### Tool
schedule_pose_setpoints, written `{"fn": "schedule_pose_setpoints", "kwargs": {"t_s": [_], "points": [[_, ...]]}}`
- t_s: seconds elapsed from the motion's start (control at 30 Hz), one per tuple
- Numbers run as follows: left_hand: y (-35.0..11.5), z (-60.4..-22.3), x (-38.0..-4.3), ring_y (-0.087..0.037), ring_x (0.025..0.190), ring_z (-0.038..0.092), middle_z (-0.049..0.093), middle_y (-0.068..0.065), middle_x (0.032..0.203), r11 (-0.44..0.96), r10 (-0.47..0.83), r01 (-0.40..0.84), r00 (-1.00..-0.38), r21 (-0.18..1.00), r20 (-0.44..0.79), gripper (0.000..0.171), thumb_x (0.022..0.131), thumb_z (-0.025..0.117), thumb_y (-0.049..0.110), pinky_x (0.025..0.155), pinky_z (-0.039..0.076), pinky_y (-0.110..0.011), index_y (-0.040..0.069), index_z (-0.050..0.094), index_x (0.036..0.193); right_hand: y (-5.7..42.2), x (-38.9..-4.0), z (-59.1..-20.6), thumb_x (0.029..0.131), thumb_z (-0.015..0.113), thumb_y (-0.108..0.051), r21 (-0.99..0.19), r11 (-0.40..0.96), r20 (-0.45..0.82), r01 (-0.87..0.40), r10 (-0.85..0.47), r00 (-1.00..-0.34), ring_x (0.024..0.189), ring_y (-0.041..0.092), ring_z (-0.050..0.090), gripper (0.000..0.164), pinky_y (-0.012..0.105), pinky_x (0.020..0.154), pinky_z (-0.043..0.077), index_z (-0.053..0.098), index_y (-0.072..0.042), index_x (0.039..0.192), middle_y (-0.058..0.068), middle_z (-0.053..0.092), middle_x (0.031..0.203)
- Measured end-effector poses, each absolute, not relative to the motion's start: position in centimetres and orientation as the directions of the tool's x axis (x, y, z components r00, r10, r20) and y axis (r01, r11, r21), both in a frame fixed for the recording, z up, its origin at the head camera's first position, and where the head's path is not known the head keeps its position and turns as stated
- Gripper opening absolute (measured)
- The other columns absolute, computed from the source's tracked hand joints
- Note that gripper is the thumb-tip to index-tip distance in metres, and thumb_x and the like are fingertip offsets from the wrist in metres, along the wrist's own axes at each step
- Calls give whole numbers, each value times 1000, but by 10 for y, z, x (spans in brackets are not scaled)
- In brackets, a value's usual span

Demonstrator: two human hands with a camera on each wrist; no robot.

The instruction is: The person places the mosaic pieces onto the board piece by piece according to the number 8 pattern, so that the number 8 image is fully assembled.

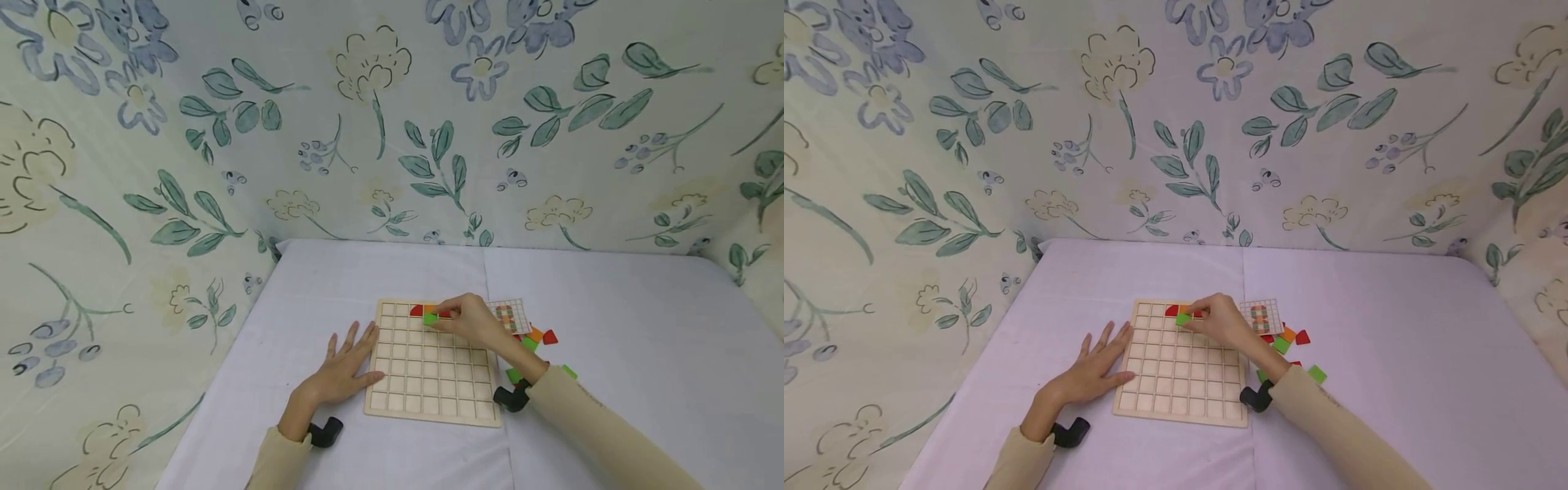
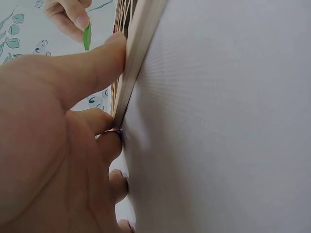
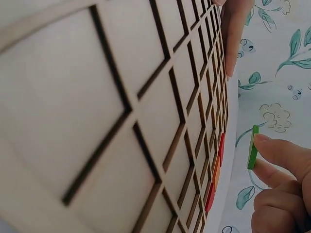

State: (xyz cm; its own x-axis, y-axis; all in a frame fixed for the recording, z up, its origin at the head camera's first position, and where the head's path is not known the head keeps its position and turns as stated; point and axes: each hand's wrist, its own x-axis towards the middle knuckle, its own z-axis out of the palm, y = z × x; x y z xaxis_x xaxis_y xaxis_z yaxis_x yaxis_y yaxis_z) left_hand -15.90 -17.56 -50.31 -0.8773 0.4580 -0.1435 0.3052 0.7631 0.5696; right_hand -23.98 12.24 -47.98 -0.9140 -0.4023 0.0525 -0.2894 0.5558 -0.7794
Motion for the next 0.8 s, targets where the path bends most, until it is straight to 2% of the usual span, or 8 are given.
{"fn": "schedule_pose_setpoints", "kwargs": {"t_s": [0.3,0.33,0.4,0.47,0.53,0.63,0.7,0.8], "points": [[-176,-502,-161,-43,162,-5,9,-11,176,764,464,314,-874,564,-142,83,105,59,40,123,-8,-74,5,15,166,101,-250,-488,87,85,-15,-800,526,36,-289,-439,-898,49,8,27,25,20,51,28,80,-1,108,-5,38,52],[-176,-502,-161,-42,162,-6,8,-10,176,767,463,310,-874,561,-150,83,105,59,41,123,-9,-73,6,14,166,99,-251,-489,87,85,-16,-798,530,32,-288,-440,-898,49,8,27,25,20,51,28,81,-2,107,-3,41,53],[-176,-502,-161,-40,162,-8,7,-8,176,772,460,306,-873,557,-159,83,105,58,42,124,-10,-72,7,13,166,96,-252,-492,86,85,-17,-791,542,26,-284,-433,-901,51,8,29,24,20,54,32,81,-4,106,-1,55,61],[-176,-503,-162,-39,162,-9,6,-7,176,775,458,303,-874,555,-163,83,105,58,42,124,-10,-71,8,13,167,95,-253,-495,86,85,-18,-779,561,18,-281,-428,-904,53,8,31,23,20,56,33,82,-6,106,7,64,68],[-176,-504,-162,-38,162,-9,6,-6,176,778,456,300,-874,552,-167,83,105,57,43,124,-11,-70,9,13,167,94,-252,-497,85,86,-17,-769,573,22,-284,-419,-908,56,7,35,23,20,57,35,82,-7,105,11,74,84],[-175,-505,-162,-37,163,-9,6,-5,176,781,451,298,-877,548,-166,83,105,57,44,125,-11,-70,10,13,167,94,-252,-498,86,86,-16,-762,577,31,-292,-419,-908,55,9,33,24,22,58,35,82,-5,106,15,66,72],[-175,-505,-162,-37,163,-9,6,-5,176,785,448,296,-878,544,-168,83,105,57,44,125,-11,-69,10,13,167,94,-251,-497,85,86,-15,-759,577,42,-300,-417,-908,56,8,33,25,23,62,39,81,-4,106,8,65,71],[-175,-505,-162,-37,163,-9,6,-5,176,789,447,296,-878,539,-171,83,105,57,44,125,-10,-69,10,13,167,96,-250,-497,85,86,-13,-762,573,46,-300,-414,-909,54,10,31,25,25,64,40,81,-2,107,4,57,62]]}}
